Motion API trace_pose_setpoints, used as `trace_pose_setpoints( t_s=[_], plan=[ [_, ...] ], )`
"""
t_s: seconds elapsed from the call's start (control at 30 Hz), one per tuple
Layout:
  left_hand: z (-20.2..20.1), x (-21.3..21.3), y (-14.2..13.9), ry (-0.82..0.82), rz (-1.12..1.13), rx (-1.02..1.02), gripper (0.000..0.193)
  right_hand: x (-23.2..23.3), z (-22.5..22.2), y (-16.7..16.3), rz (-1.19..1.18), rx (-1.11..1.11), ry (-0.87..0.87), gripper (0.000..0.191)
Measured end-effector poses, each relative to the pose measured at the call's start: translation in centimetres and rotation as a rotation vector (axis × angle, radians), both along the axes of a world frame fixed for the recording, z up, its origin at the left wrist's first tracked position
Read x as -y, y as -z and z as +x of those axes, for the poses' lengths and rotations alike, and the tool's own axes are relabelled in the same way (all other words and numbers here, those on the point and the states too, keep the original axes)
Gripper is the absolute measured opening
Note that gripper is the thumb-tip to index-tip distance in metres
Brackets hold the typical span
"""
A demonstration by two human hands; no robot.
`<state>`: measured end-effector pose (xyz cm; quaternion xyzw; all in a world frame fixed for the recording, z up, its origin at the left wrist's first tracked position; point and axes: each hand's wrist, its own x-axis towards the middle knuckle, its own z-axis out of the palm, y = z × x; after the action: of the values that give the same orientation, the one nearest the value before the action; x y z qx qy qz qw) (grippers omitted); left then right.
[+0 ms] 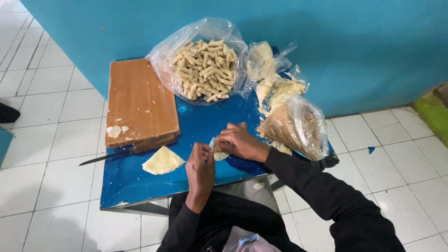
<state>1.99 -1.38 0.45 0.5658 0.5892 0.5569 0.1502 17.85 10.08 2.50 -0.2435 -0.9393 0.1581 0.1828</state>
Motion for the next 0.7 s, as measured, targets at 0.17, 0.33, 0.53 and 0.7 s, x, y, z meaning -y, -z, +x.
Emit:
trace_pose_setpoints(
  t_s=[0.17, 0.33, 0.53, 0.7],
  plan=[
    [-0.3, -0.5, 0.3, 0.103, -0.005, 0.004, 0.021, 0.6, 0.8, 0.7, 0.096, -0.098, -0.048, 0.011],
    [-0.5, 0.3, -0.2, 0.175, 0.004, -0.064, 0.031, 1.0, 2.6, 1.0, 0.173, -0.044, -0.035, 0.038],
    [-0.4, 0.9, -1.1, 0.191, -0.042, -0.25, 0.042, 2.2, 5.1, 1.2, 0.534, 0.345, 0.045, 0.069],
    [-0.1, 0.8, -1.0, 0.172, -0.033, -0.36, 0.034, 4.2, 5.8, 1.7, 0.662, 0.443, -0.011, 0.048]
  ],
)
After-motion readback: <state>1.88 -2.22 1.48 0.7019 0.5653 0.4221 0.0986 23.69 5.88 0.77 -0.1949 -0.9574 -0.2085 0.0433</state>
